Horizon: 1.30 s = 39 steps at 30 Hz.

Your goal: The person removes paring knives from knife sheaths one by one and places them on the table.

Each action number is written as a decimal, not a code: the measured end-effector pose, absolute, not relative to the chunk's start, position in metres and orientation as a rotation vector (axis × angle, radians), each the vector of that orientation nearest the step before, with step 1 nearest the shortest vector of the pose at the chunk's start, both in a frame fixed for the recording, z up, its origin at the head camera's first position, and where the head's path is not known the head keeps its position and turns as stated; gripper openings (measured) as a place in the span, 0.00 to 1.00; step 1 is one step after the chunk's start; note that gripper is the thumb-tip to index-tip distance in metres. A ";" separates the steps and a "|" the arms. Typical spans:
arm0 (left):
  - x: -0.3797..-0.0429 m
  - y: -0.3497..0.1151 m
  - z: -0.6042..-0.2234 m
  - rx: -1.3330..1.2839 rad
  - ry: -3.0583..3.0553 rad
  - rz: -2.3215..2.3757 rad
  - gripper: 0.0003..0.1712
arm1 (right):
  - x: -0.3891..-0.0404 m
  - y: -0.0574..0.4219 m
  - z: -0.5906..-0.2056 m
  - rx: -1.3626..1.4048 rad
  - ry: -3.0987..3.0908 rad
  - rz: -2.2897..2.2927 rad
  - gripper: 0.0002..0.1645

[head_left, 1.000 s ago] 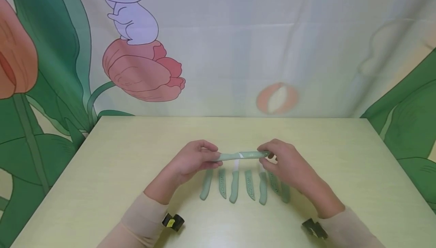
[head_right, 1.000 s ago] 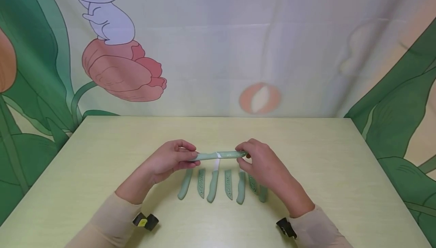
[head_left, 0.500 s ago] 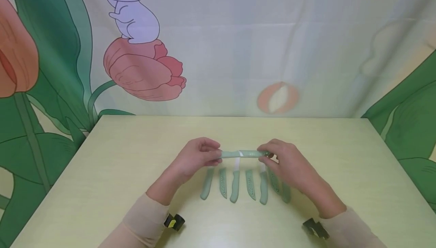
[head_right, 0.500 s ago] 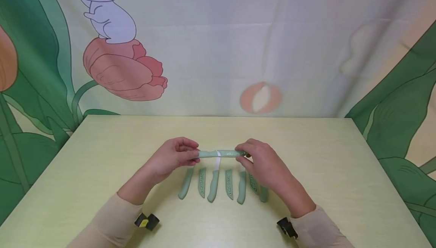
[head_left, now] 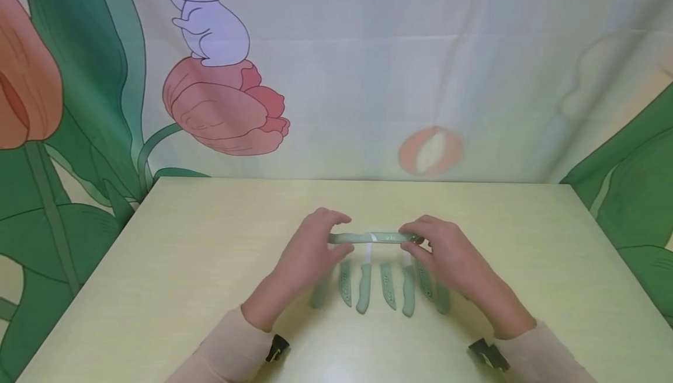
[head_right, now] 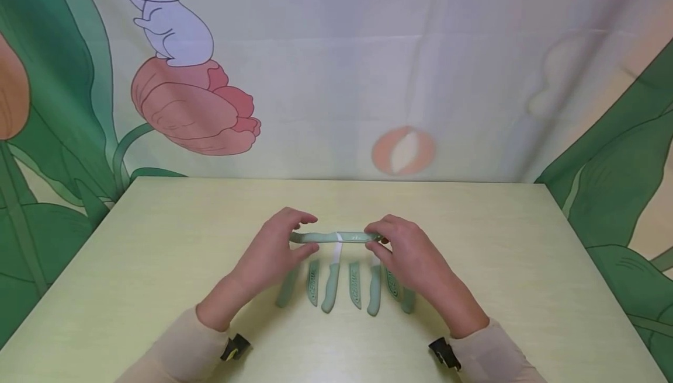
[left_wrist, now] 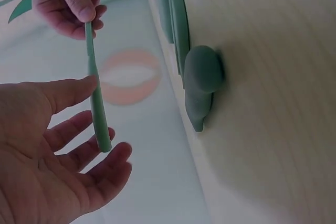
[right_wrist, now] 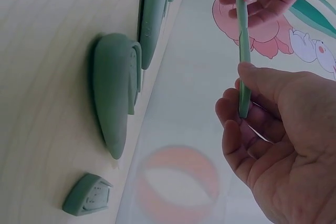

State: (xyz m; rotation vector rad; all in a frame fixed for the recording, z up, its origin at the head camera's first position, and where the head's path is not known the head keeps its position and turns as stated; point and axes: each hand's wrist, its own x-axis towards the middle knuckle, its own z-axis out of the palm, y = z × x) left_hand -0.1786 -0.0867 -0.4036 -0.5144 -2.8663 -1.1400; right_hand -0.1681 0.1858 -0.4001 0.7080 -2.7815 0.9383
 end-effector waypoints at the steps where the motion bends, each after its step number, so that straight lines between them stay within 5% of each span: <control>1: -0.178 -0.085 -0.404 -0.543 -2.862 -1.049 0.25 | -0.168 0.186 -0.400 0.707 -2.782 0.941 0.13; 10: -0.170 -0.075 -0.406 -0.739 -2.696 -0.518 0.22 | -0.167 0.185 -0.400 0.712 -2.781 0.916 0.13; 39: -0.162 -0.065 -0.402 -0.781 -2.655 -0.192 0.12 | -0.165 0.180 -0.398 0.723 -2.829 0.827 0.16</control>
